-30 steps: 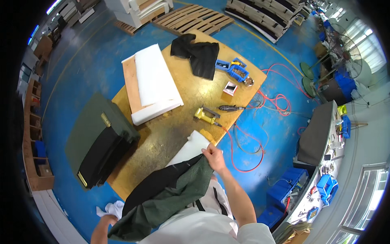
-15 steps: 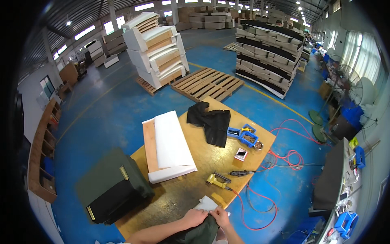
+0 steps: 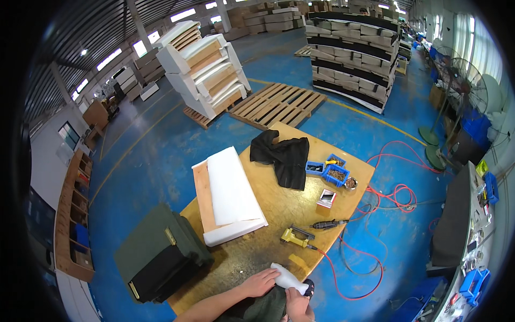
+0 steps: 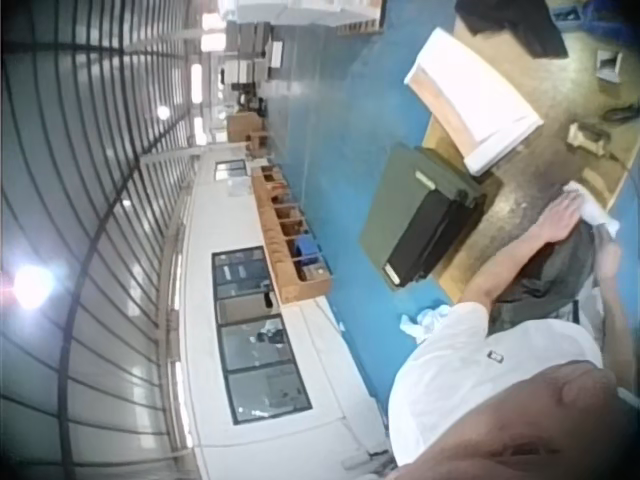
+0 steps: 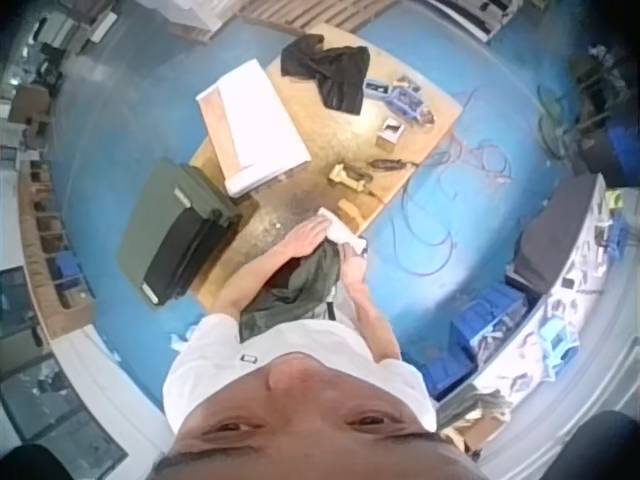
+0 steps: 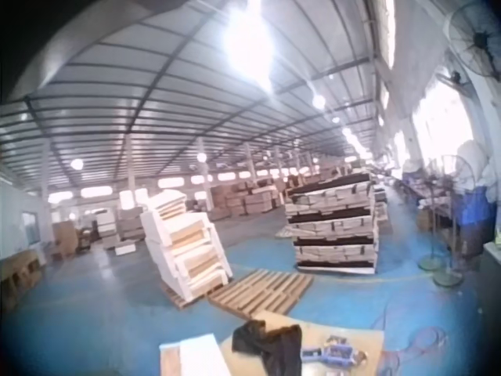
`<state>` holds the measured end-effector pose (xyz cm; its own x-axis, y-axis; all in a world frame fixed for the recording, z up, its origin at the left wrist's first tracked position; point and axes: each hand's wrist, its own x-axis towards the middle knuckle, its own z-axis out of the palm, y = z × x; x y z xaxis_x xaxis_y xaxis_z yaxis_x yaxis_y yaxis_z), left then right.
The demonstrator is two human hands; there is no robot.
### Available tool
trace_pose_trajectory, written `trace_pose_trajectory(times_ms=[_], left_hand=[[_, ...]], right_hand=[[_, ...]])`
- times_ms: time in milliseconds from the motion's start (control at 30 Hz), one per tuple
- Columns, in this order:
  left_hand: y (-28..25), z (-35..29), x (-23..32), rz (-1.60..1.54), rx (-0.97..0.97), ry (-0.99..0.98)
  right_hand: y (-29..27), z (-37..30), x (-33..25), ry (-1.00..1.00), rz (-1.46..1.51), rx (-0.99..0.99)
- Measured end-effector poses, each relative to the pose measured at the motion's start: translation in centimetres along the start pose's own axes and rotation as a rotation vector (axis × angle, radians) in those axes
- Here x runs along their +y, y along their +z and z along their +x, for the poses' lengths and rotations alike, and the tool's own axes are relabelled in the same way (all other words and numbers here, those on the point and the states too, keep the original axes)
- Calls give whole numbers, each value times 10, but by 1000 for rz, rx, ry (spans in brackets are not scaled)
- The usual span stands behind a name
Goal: The person wraps a rectangular foam cushion with a white protective layer and then covers it with a dark green fabric. They smooth the fabric by hand and use a staple gun to secure the fabric to the cushion's edges.
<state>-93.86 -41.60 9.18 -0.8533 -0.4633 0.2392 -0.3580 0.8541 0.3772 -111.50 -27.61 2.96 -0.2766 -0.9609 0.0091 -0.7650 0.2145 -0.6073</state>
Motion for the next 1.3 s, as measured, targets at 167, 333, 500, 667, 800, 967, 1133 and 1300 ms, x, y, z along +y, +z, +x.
trace_pose_trajectory(times_ms=[167,333,500,667,800,967,1133,1300], left_hand=[[12,0,-11,-323,-292,-214],[25,5,-13,-227,-64,-56],[43,8,-25,-413,-32,-355],[57,20,-27,-472,-55,-395],[51,15,-23,-567,-49,-444],[62,18,-41,-517,100,-245],[58,17,-31,-589,-14,-381],[54,34,-34,-675,-38,-463]], right_hand=[[10,3,6,-67,-112,55],[2,10,9,3,117,79],[12,19,10,193,432,32],[47,15,51,552,801,18],[37,27,27,667,759,211],[26,48,19,585,428,179],[7,60,5,617,155,-92],[33,56,37,679,403,32]])
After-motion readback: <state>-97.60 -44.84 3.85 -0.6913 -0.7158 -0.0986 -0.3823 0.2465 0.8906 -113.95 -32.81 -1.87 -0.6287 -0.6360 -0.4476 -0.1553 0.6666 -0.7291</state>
